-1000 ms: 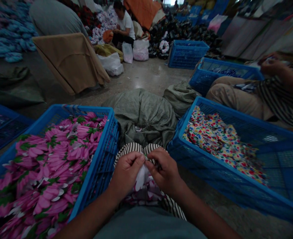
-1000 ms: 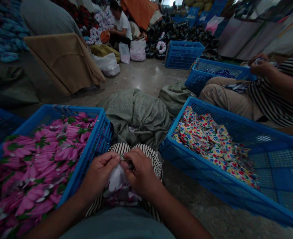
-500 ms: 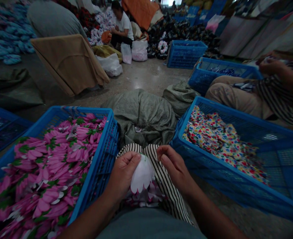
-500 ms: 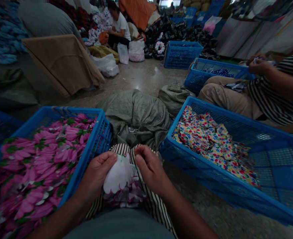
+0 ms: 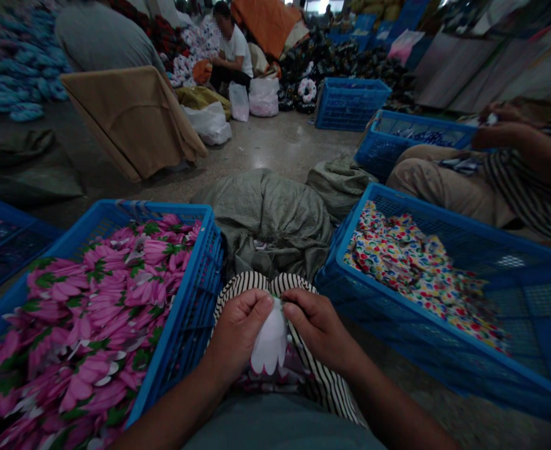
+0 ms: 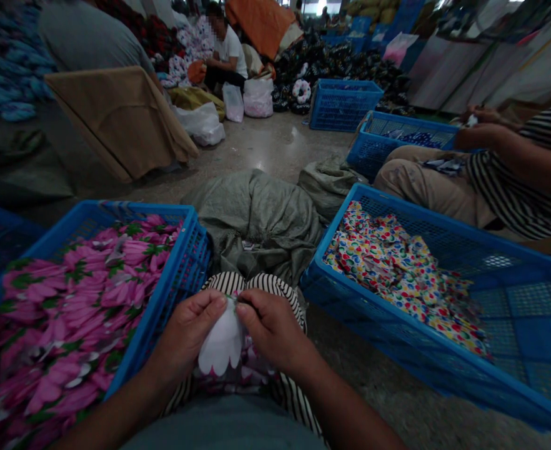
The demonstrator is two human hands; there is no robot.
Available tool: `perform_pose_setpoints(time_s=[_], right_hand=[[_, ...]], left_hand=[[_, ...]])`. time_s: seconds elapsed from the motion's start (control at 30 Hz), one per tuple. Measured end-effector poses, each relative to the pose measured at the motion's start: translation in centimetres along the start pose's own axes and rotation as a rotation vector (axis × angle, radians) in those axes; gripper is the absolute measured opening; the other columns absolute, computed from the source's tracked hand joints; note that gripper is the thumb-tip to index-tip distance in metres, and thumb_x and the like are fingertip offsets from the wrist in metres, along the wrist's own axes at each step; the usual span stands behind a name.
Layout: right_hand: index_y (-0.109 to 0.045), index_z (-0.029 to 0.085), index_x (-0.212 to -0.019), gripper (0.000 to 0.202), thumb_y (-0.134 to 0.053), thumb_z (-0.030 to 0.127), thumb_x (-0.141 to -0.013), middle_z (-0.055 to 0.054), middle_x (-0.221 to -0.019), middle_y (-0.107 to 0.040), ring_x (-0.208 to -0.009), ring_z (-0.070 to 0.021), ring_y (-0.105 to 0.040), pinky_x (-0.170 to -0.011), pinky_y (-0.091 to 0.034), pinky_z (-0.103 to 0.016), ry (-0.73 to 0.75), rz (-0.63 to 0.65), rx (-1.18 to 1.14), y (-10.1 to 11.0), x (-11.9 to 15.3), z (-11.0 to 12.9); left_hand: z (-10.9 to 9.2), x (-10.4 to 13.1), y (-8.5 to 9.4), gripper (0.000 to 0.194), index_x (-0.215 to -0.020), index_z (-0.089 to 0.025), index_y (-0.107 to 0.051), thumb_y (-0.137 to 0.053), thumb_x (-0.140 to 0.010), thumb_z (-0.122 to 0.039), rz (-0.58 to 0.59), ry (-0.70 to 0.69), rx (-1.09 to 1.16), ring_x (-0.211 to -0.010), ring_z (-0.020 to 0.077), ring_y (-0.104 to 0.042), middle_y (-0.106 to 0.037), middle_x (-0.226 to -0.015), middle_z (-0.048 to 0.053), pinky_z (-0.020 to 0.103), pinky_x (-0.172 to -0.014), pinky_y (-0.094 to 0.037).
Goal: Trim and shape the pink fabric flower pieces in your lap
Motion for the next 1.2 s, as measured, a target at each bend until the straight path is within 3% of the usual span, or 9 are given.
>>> perform_pose_setpoints(time_s=[0.23,0.43,0.73,0.87,0.97,1.03,1.13,1.2], right_hand=[[-0.053,0.015,-0.067,0.029,-0.040,0.028,-0.089,0.004,-0.057,-0.041,-0.054,-0.0090,-0.040,-0.049,-0.031,-0.020,-0.077,-0.033,-0.167,0.0,0.0,-0.7],[-0.056,0.015,-0.083,0.018,-0.042,0.025,-0.088,0.001,-0.069,-0.052,-0.063,-0.0107,-0.046,-0.056,-0.036,-0.021,-0.065,-0.007,-0.171,0.2,0.1,-0.5],[-0.055,0.014,-0.065,0.029,-0.042,0.027,-0.087,0.003,-0.057,-0.043,-0.055,-0.0091,-0.041,-0.051,-0.030,-0.021,-0.064,-0.005,-0.170,0.0,-0.1,0.1],[-0.058,0.015,-0.079,0.028,-0.047,0.040,-0.084,0.005,-0.054,-0.040,-0.046,-0.0072,-0.034,-0.042,-0.024,-0.019,-0.230,-0.198,-0.502,0.0,0.0,-1.9],[-0.054,0.017,-0.093,0.038,-0.055,0.050,-0.076,0.004,-0.062,-0.049,-0.035,-0.0028,-0.023,-0.033,-0.014,-0.017,-0.416,-0.338,-0.863,-0.8,0.5,-4.2],[-0.052,0.017,-0.093,0.042,-0.061,0.051,-0.070,0.005,-0.062,-0.053,-0.032,-0.0009,-0.019,-0.031,-0.012,-0.016,-0.496,-0.281,-1.036,-1.9,1.0,-5.1],[-0.049,0.019,-0.083,0.039,-0.064,0.051,-0.068,0.012,-0.038,-0.036,-0.029,-0.0019,-0.016,-0.031,-0.016,-0.015,-0.536,-0.147,-1.212,-3.7,1.4,-5.1],[-0.049,0.019,-0.079,0.039,-0.066,0.050,-0.066,0.014,-0.032,-0.032,-0.028,-0.0021,-0.016,-0.031,-0.019,-0.015,-0.524,-0.147,-1.239,-4.2,1.2,-4.6]], left_hand=[[0.1,0.0,0.1,0.025,-0.070,-0.016,-0.054,-0.059,-0.075,-0.039,0.015,-0.003,0.038,-0.044,0.0058,-0.041,-0.048,-0.053,-0.005,0.017,-0.042,-0.029],[-0.1,0.1,0.1,0.024,-0.070,-0.016,-0.054,-0.059,-0.075,-0.040,-0.021,-0.023,0.053,-0.045,0.0060,-0.041,-0.048,-0.054,-0.005,0.017,-0.042,-0.030],[-0.5,0.4,-0.2,0.024,-0.067,-0.016,-0.055,-0.058,-0.076,-0.038,0.026,-0.069,-0.037,-0.045,0.0048,-0.041,-0.048,-0.053,-0.005,0.015,-0.043,-0.030],[-0.7,0.3,-0.3,0.020,-0.069,-0.016,-0.055,-0.062,-0.073,-0.034,-0.011,-0.034,0.166,-0.045,0.0063,-0.045,-0.053,-0.054,-0.004,0.015,-0.043,-0.035],[-1.1,-0.4,-0.2,0.016,-0.073,-0.017,-0.055,-0.065,-0.070,-0.028,-0.088,-0.036,0.404,-0.048,0.0069,-0.050,-0.056,-0.057,-0.004,0.015,-0.045,-0.040],[-1.2,-1.0,-0.2,0.014,-0.075,-0.017,-0.055,-0.066,-0.069,-0.023,-0.132,-0.056,0.504,-0.051,0.0069,-0.054,-0.059,-0.060,-0.004,0.014,-0.048,-0.042],[-0.8,-2.1,-0.4,0.013,-0.075,-0.016,-0.055,-0.067,-0.068,-0.019,-0.168,-0.075,0.597,-0.053,0.0071,-0.057,-0.062,-0.064,-0.003,0.014,-0.051,-0.046],[-0.3,-2.7,-0.8,0.013,-0.073,-0.016,-0.056,-0.067,-0.068,-0.017,-0.198,-0.074,0.651,-0.053,0.0072,-0.058,-0.063,-0.063,-0.003,0.015,-0.052,-0.048]])
Point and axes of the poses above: each hand's wrist, its own x-axis away from the middle knuckle, its own y-axis out of the back of the hand, z = x × y, the point moved 2 cm from there along -x, towards the middle knuckle
